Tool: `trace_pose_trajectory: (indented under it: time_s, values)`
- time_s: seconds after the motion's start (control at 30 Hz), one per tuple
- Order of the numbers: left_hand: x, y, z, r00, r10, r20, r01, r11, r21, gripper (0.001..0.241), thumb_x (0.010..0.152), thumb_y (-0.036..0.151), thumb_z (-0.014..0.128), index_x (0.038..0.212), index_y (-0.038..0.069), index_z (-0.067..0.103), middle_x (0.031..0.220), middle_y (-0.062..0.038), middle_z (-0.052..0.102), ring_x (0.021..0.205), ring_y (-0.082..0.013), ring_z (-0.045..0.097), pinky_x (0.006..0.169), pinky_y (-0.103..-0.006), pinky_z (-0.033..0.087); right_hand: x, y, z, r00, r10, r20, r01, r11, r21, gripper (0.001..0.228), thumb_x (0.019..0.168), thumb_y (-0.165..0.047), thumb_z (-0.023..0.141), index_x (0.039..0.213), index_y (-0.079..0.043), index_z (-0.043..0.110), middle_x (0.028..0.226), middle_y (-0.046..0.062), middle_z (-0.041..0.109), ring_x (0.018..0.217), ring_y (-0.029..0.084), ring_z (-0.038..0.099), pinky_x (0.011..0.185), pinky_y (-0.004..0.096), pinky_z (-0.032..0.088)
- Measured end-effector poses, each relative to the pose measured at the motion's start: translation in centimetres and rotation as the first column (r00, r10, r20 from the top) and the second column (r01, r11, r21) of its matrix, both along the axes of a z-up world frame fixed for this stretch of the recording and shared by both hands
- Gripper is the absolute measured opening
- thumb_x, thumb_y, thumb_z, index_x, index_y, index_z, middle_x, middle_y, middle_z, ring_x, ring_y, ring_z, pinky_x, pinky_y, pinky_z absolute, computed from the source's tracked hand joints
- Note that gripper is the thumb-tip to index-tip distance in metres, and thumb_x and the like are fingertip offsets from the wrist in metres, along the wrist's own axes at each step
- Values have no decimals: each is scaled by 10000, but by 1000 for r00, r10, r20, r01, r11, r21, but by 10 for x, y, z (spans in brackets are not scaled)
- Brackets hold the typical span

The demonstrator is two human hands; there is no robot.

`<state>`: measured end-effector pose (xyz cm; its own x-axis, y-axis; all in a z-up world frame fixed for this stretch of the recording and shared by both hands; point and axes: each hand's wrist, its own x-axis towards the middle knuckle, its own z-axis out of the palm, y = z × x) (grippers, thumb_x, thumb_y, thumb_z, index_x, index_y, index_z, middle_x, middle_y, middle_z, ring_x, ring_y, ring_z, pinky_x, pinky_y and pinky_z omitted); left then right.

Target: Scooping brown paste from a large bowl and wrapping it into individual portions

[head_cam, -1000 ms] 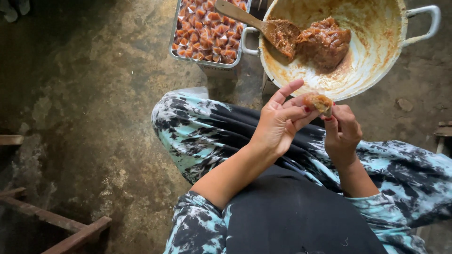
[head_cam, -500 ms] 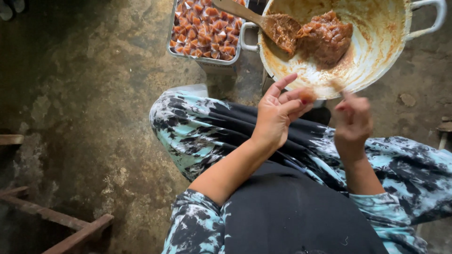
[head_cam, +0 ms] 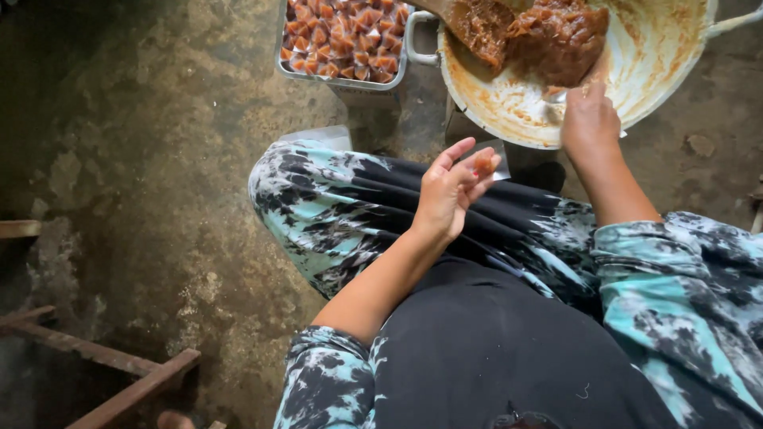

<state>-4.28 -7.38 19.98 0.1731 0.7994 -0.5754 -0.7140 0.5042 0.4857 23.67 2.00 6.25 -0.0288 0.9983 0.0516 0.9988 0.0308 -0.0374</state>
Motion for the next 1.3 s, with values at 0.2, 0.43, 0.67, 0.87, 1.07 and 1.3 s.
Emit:
trace_pose_trajectory:
  time_s: [0.2, 0.43, 0.67, 0.87, 1.07, 1.3]
  values:
    - [-4, 8, -3, 989, 83, 123, -88, 996, 34, 337, 956, 53, 563, 1287, -8, 557, 1282, -294, 657, 1116, -357, 694, 936, -484, 593, -16, -23, 42, 863, 153, -481, -70, 980, 185, 152, 1029, -84, 707, 1155, -59, 787, 968, 176, 674, 934, 352, 641, 863, 448, 487]
    - [16, 13, -33, 981, 119, 152, -132, 988, 76, 242, 1050, 129, 569, 1248, -11, 560, 1242, -289, 672, 1103, -322, 702, 955, -419, 595, -100, -88, 132, -208, -428, -879, -187, 900, -394, 251, 945, -82, 712, 1178, -17, 642, 1009, 100, 703, 837, 163, 708, 814, 277, 634]
    - [11, 13, -28, 999, 37, -17, -35, 995, 98, 249, 1066, 186, 622, 1267, 39, 629, 1201, -195, 720, 1030, -332, 731, 913, -505, 598, -103, -91, 119, -194, -341, -920, -86, 940, -331, 317, 906, 5, 758, 1206, 43, 662, 925, 129, 688, 759, 188, 720, 717, 307, 638]
    - [4, 11, -39, 974, -72, -214, 101, 987, 127, 241, 1019, 192, 687, 1203, 37, 666, 1056, -206, 751, 894, -356, 755, 758, -494, 642, -96, -97, 136, 273, 21, -962, -111, 994, -9, 281, 942, 66, 682, 1195, -26, 765, 889, 110, 671, 729, 182, 658, 716, 316, 555]
    - [5, 14, -55, 948, -167, -270, 213, 965, 154, 201, 1023, 130, 633, 1188, 18, 654, 950, -217, 756, 786, -347, 766, 686, -466, 667, -91, -109, 123, 624, 479, -617, -218, 866, 451, 472, 869, 138, 628, 1234, -87, 826, 944, 64, 593, 764, 212, 610, 760, 358, 564]
    - [-11, 10, 22, 950, -312, -12, 302, 906, 297, 428, 927, -30, 573, 1349, 29, 609, 1207, -224, 707, 1054, -354, 735, 889, -436, 647, -93, -103, 171, 287, 204, -936, -120, 977, 176, 417, 937, 47, 552, 1281, -45, 770, 829, 127, 581, 718, 174, 551, 713, 360, 489]
